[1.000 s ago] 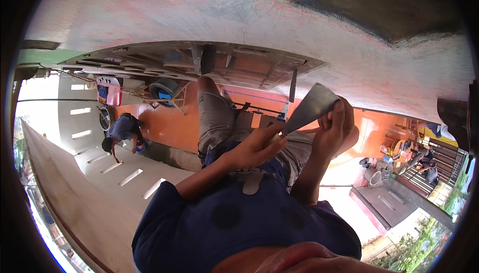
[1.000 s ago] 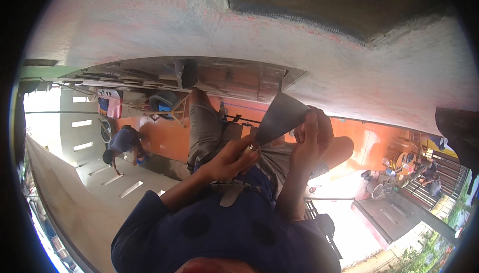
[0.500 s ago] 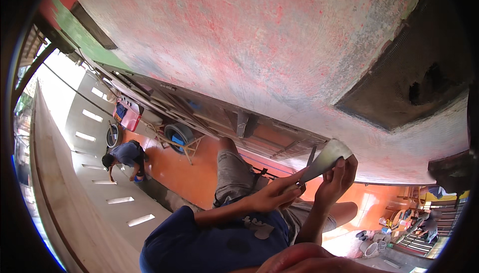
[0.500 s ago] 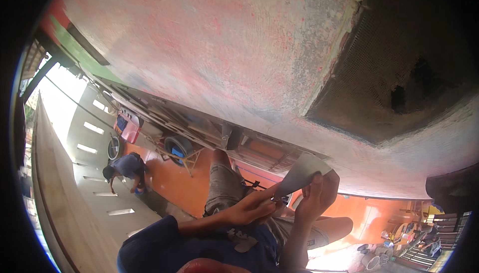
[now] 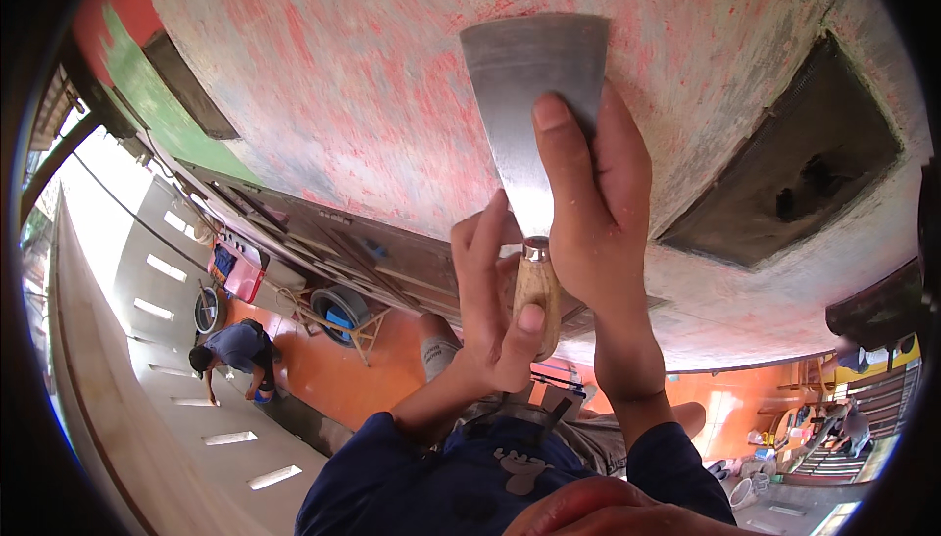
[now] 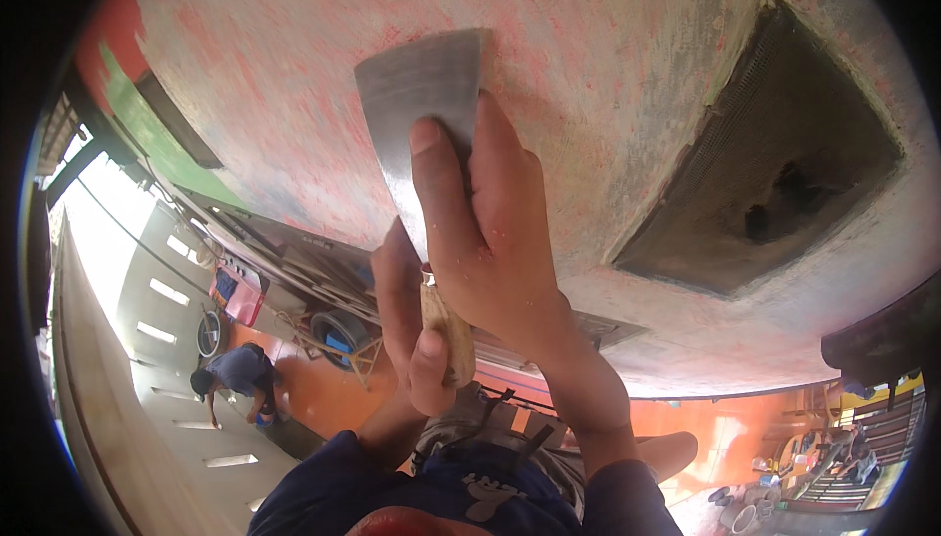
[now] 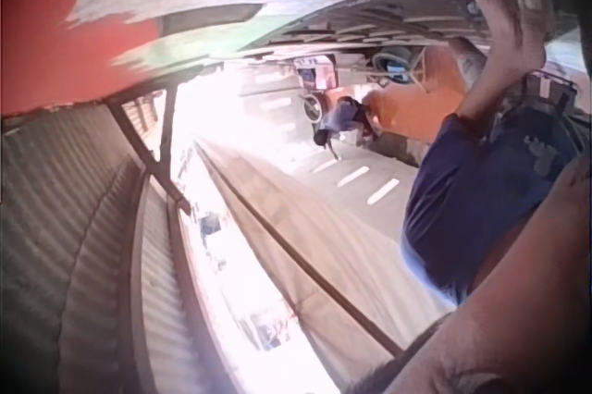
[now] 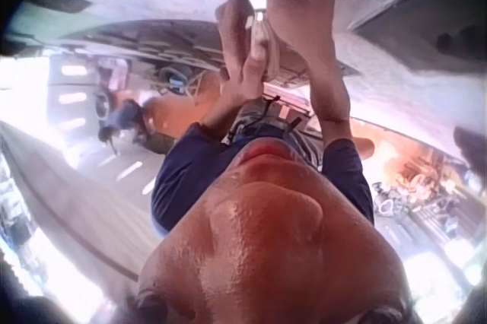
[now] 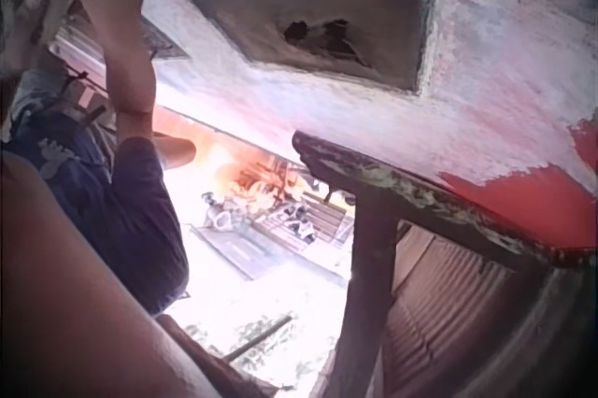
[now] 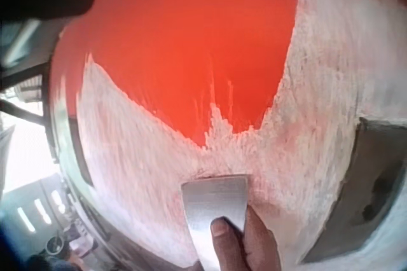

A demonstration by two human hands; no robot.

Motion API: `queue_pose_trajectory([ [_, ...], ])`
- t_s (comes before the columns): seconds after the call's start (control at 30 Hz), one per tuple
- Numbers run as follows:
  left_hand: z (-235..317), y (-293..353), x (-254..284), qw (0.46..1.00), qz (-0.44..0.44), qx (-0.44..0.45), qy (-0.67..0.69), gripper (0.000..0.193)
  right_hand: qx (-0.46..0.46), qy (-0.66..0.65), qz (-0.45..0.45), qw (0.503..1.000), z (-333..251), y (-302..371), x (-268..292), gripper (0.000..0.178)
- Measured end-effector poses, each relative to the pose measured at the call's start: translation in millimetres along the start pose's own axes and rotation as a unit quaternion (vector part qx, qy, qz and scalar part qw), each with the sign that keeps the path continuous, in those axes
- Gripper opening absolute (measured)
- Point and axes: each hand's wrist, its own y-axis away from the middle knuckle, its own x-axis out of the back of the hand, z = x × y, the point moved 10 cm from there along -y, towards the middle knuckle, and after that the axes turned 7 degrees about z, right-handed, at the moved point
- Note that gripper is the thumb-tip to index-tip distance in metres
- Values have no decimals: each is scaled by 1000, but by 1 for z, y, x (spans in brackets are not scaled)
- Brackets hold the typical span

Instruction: The person uses a metal scraper to remove old paint and plaster from a ceiling surface. They repeatedly scrape a rectangular area and surrounding painted sections, working from a standing position on a scaffold or ladder. A second person is visible in the background cleaning the floor.

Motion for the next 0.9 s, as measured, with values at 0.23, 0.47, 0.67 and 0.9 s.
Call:
queue_pose_trajectory([
  [0.23,15,-23,-7,989,58,51,127,110,-32,-29,21,999,-8,-20,-25,13],
  [0.47,31,-31,-13,964,74,128,219,117,-99,-91,-6,991,-8,-16,-41,10],
  [0.67,44,-42,0,983,82,53,155,105,-83,-22,43,995,-11,-14,-34,24],
  [0.9,56,-46,-9,985,6,31,168,105,-65,-15,19,998,-13,-20,-39,17],
])
